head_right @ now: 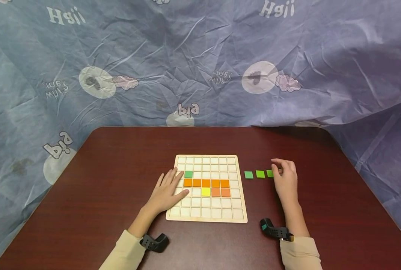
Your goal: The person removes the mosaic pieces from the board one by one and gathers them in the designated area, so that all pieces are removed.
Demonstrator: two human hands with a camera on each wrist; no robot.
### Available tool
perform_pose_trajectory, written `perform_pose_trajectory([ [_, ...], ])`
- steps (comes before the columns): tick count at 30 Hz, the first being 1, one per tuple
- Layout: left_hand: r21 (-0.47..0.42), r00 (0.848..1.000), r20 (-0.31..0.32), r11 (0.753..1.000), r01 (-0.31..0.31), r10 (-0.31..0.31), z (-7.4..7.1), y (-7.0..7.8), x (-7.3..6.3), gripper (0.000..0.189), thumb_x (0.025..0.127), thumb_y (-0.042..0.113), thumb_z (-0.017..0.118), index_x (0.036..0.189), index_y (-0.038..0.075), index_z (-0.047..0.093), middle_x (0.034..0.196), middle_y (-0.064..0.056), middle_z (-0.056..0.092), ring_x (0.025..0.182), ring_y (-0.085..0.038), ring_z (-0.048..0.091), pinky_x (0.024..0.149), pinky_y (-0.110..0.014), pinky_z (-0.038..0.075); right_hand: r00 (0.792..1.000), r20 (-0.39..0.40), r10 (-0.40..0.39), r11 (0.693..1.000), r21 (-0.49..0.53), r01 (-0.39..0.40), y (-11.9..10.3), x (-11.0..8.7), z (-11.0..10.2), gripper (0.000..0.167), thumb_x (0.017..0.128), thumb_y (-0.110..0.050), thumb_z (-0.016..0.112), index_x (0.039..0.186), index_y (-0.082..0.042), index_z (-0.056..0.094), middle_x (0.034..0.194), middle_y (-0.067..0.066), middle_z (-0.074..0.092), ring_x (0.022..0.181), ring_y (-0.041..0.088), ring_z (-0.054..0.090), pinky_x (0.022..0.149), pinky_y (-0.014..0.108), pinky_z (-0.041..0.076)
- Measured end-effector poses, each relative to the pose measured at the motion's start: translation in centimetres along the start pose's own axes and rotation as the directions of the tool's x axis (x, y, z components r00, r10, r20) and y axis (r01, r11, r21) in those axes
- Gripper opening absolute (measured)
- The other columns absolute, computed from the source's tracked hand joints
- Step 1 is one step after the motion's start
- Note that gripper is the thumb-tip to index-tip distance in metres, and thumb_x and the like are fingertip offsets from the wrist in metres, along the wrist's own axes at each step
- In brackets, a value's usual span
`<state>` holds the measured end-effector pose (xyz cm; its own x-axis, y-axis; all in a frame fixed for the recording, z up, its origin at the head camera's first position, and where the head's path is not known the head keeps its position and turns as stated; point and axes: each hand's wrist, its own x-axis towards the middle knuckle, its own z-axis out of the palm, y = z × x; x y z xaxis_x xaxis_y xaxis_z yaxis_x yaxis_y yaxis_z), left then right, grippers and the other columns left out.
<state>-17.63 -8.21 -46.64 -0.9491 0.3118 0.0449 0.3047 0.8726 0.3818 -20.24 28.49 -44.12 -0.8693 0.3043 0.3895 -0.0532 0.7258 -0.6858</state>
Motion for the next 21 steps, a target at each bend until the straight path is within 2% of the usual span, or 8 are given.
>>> perform_pose_trajectory([
  [4,0.001,1.0,0.002,1.0,0.001,-0.001,0.0,-0.1,0.0,0.073,0.087,0.06,0.037,0.146,0.02,0.022,0.154,-0.005,0.012,0.142,-0.023,0.011,0.114,-0.046,0.003,0.99,0.057,-0.13,0.991,-0.007,0.131,-3.7,-0.9,1.9,0.018,0.088,-0.01,0.057,0.104,-0.005,0.065,0.095,0.011,0.051,0.07,0.005,0.036,0.06,0.022,0.031],
  [8,-0.004,1.0,0.005,1.0,-0.002,0.002,0.0,-0.2,0.0,0.073,0.087,0.061,0.037,0.146,0.02,0.022,0.154,-0.006,0.011,0.142,-0.023,0.011,0.114,-0.047,0.004,0.961,0.184,-0.206,0.978,0.005,0.208,-8.0,-2.4,3.8,0.018,0.088,-0.012,0.059,0.104,-0.008,0.065,0.094,0.008,0.052,0.072,0.014,0.041,0.061,0.025,0.035],
  [13,-0.001,1.0,-0.003,1.0,0.002,-0.002,0.0,-0.2,0.0,0.072,0.087,0.059,0.038,0.146,0.02,0.023,0.154,-0.006,0.013,0.142,-0.024,0.012,0.114,-0.047,0.004,0.913,0.342,-0.222,0.974,0.039,0.223,-12.0,-4.2,6.1,0.02,0.087,-0.016,0.06,0.106,-0.012,0.064,0.098,0.006,0.055,0.075,0.018,0.046,0.065,0.029,0.041],
  [21,0.02,1.0,0.002,1.0,0.012,-0.012,0.0,-0.1,0.1,0.073,0.087,0.061,0.038,0.145,0.02,0.024,0.154,-0.006,0.013,0.142,-0.023,0.013,0.114,-0.046,0.005,0.872,0.443,-0.211,0.977,0.07,0.201,-15.2,-5.7,9.3,0.023,0.087,-0.019,0.061,0.108,-0.011,0.065,0.099,0.004,0.058,0.08,0.016,0.05,0.07,0.03,0.045],
])
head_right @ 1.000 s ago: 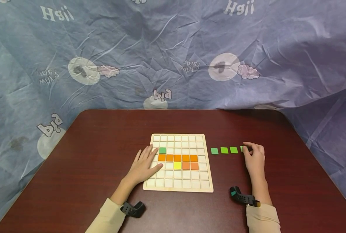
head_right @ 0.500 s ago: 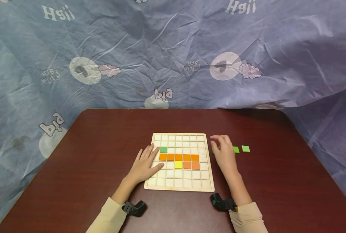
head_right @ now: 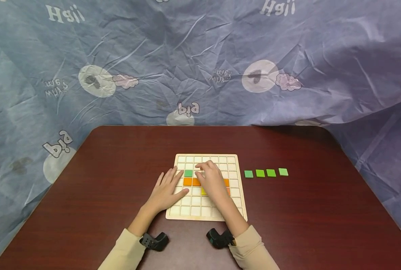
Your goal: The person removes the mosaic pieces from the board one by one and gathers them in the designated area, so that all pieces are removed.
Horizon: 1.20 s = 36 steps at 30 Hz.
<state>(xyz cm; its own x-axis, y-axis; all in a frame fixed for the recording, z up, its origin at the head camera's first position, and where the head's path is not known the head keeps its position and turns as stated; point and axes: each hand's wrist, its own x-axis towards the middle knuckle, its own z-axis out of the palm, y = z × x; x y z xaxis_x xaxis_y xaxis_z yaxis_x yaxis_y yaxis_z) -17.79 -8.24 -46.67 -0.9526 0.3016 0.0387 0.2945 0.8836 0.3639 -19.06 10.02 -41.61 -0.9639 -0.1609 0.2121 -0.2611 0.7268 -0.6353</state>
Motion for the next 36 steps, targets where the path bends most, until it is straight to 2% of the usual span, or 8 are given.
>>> perform_pose_trajectory([
  [7,0.01,1.0,-0.009,1.0,-0.007,0.007,-0.1,-0.1,0.1,0.072,0.087,0.06,0.038,0.144,0.019,0.027,0.153,-0.007,0.015,0.141,-0.024,0.015,0.114,-0.047,0.006,1.0,0.002,0.013,1.0,0.011,-0.014,-1.1,0.9,2.5,0.022,0.09,-0.022,0.056,0.107,-0.012,0.065,0.102,0.003,0.06,0.089,0.02,0.056,0.082,0.036,0.043],
  [10,0.008,1.0,-0.004,1.0,-0.006,0.006,0.0,-0.1,0.1,0.072,0.087,0.06,0.038,0.144,0.019,0.027,0.153,-0.007,0.015,0.141,-0.025,0.014,0.114,-0.048,0.006,1.0,-0.015,-0.001,0.999,-0.052,0.0,-0.9,1.0,3.5,0.023,0.091,-0.024,0.054,0.108,-0.013,0.065,0.104,0.002,0.061,0.094,0.021,0.057,0.081,0.035,0.04],
  [14,0.007,1.0,0.001,1.0,-0.006,0.006,-0.1,-0.1,-0.1,0.072,0.087,0.061,0.037,0.145,0.018,0.026,0.153,-0.007,0.014,0.141,-0.025,0.014,0.114,-0.048,0.006,0.998,-0.048,-0.034,0.985,-0.17,0.025,-0.5,0.9,4.3,0.024,0.088,-0.024,0.058,0.108,-0.013,0.066,0.106,0.002,0.061,0.096,0.021,0.058,0.078,0.034,0.041],
  [17,0.012,1.0,0.002,1.0,-0.002,0.002,-0.1,-0.1,-0.1,0.072,0.087,0.061,0.037,0.145,0.019,0.026,0.154,-0.007,0.014,0.142,-0.024,0.013,0.114,-0.047,0.005,0.997,-0.06,-0.045,0.979,-0.201,0.032,-0.2,0.9,4.5,0.027,0.087,-0.024,0.059,0.11,-0.012,0.065,0.107,0.004,0.06,0.095,0.021,0.058,0.076,0.034,0.041],
  [21,0.015,1.0,0.007,1.0,-0.001,0.001,-0.2,0.0,-0.1,0.072,0.088,0.061,0.037,0.145,0.019,0.024,0.154,-0.006,0.013,0.142,-0.024,0.013,0.114,-0.047,0.005,0.999,-0.036,-0.026,0.981,-0.193,0.019,0.2,1.0,4.7,0.029,0.088,-0.026,0.058,0.113,-0.012,0.064,0.108,0.004,0.059,0.097,0.021,0.056,0.076,0.032,0.041],
  [27,0.006,1.0,0.004,1.0,-0.009,0.009,-0.3,0.1,0.0,0.072,0.088,0.06,0.037,0.145,0.019,0.025,0.154,-0.007,0.013,0.142,-0.025,0.013,0.114,-0.048,0.005,0.999,-0.033,-0.006,0.987,-0.161,0.0,0.6,1.0,4.9,0.025,0.088,-0.027,0.059,0.109,-0.014,0.066,0.107,0.004,0.058,0.1,0.022,0.054,0.082,0.036,0.042],
  [36,0.008,1.0,0.007,1.0,-0.004,0.004,-0.1,0.1,-0.1,0.072,0.088,0.061,0.036,0.145,0.019,0.025,0.154,-0.007,0.014,0.142,-0.024,0.013,0.114,-0.048,0.006,0.999,-0.038,0.004,0.992,-0.127,-0.009,0.9,0.9,5.1,0.024,0.087,-0.025,0.06,0.108,-0.014,0.065,0.103,0.002,0.059,0.097,0.02,0.056,0.079,0.034,0.041],
])
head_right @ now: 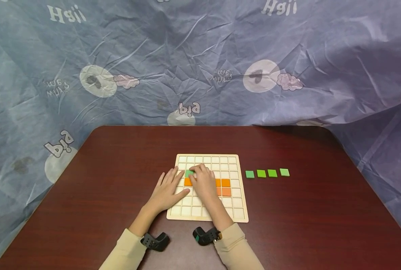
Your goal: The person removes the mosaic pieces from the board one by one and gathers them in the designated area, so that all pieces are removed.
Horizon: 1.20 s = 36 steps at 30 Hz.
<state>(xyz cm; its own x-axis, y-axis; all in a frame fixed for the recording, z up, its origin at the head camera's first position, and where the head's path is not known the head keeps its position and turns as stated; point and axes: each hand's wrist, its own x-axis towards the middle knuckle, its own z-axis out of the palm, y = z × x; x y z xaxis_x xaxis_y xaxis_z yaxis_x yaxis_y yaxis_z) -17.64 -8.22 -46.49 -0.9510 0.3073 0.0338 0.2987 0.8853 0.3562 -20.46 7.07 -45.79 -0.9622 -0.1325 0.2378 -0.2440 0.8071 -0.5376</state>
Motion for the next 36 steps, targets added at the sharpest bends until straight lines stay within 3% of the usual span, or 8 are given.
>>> perform_pose_trajectory([
  [8,0.002,1.0,-0.01,1.0,0.0,0.0,-0.01,0.08,0.0,0.072,0.088,0.06,0.037,0.145,0.018,0.026,0.153,-0.007,0.016,0.141,-0.025,0.015,0.114,-0.048,0.007,1.0,-0.001,0.004,1.0,0.008,-0.004,-0.04,-0.01,-0.08,0.022,0.087,-0.024,0.06,0.106,-0.014,0.063,0.095,0.0,0.058,0.085,0.015,0.053,0.073,0.03,0.04],
  [17,-0.002,1.0,-0.006,1.0,-0.001,0.001,-0.03,0.09,-0.08,0.072,0.088,0.06,0.037,0.145,0.018,0.026,0.153,-0.007,0.015,0.141,-0.025,0.014,0.114,-0.048,0.007,1.0,-0.005,-0.006,0.998,0.065,0.006,-0.21,-0.03,-0.15,0.018,0.087,-0.021,0.06,0.104,-0.014,0.06,0.092,0.003,0.065,0.084,0.017,0.06,0.082,0.037,0.042],
  [24,0.003,1.0,-0.001,1.0,0.004,-0.004,-0.04,0.13,-0.1,0.072,0.088,0.061,0.036,0.145,0.018,0.026,0.153,-0.007,0.015,0.141,-0.024,0.014,0.114,-0.048,0.006,1.0,-0.018,-0.026,0.998,0.058,0.027,-0.17,-0.01,-0.09,0.013,0.086,-0.021,0.061,0.098,-0.016,0.059,0.083,0.001,0.065,0.08,0.017,0.059,0.08,0.035,0.042],
  [36,0.011,1.0,-0.005,1.0,0.0,0.0,0.14,0.06,0.04,0.072,0.088,0.062,0.036,0.145,0.019,0.026,0.153,-0.007,0.014,0.141,-0.025,0.013,0.114,-0.048,0.006,0.999,-0.019,-0.044,0.998,0.048,0.045,-0.2,-0.17,-0.11,0.012,0.087,-0.02,0.06,0.097,-0.016,0.056,0.084,0.002,0.066,0.079,0.016,0.059,0.081,0.034,0.041],
])
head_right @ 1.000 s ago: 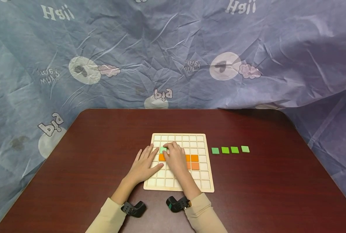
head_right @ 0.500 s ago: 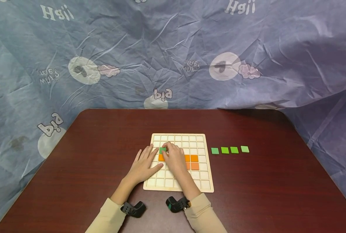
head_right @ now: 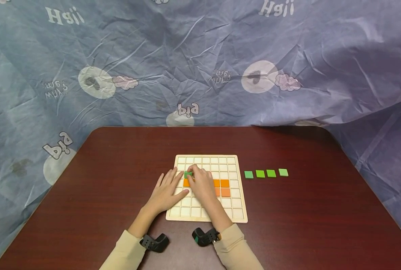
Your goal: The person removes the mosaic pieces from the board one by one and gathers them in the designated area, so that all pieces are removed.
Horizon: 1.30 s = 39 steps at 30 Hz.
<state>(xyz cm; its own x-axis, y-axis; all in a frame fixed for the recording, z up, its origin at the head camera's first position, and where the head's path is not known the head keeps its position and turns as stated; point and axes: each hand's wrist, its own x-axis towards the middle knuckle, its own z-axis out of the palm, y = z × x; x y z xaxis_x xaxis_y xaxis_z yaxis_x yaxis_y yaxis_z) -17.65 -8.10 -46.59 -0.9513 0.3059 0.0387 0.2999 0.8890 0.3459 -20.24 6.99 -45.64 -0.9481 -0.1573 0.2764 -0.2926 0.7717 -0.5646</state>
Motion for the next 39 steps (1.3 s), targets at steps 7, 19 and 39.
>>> perform_pose_trajectory([
  [7,-0.005,1.0,0.008,1.0,0.007,-0.007,0.0,0.0,0.1,0.072,0.087,0.062,0.036,0.145,0.02,0.025,0.153,-0.007,0.014,0.141,-0.024,0.014,0.114,-0.048,0.006,1.0,0.012,0.009,1.0,0.003,-0.009,0.0,0.0,0.0,0.011,0.088,-0.02,0.059,0.097,-0.016,0.056,0.08,-0.001,0.063,0.075,0.014,0.055,0.081,0.034,0.04],
  [19,-0.019,1.0,0.01,1.0,0.012,-0.012,0.2,-0.1,0.0,0.073,0.088,0.062,0.034,0.146,0.02,0.023,0.154,-0.006,0.011,0.142,-0.023,0.01,0.115,-0.047,0.002,1.0,0.002,0.025,0.998,0.059,-0.025,0.0,-0.1,0.1,0.012,0.088,-0.02,0.06,0.098,-0.016,0.055,0.083,0.0,0.065,0.08,0.016,0.058,0.087,0.038,0.04],
  [39,-0.017,1.0,-0.001,1.0,0.005,-0.005,0.1,-0.1,0.0,0.072,0.087,0.061,0.036,0.145,0.02,0.024,0.154,-0.007,0.014,0.141,-0.024,0.014,0.114,-0.047,0.005,0.992,-0.003,0.129,0.934,0.338,-0.12,-0.2,0.1,-2.9,0.016,0.089,-0.018,0.058,0.104,-0.015,0.062,0.093,0.006,0.064,0.079,0.017,0.063,0.064,0.027,0.052],
])
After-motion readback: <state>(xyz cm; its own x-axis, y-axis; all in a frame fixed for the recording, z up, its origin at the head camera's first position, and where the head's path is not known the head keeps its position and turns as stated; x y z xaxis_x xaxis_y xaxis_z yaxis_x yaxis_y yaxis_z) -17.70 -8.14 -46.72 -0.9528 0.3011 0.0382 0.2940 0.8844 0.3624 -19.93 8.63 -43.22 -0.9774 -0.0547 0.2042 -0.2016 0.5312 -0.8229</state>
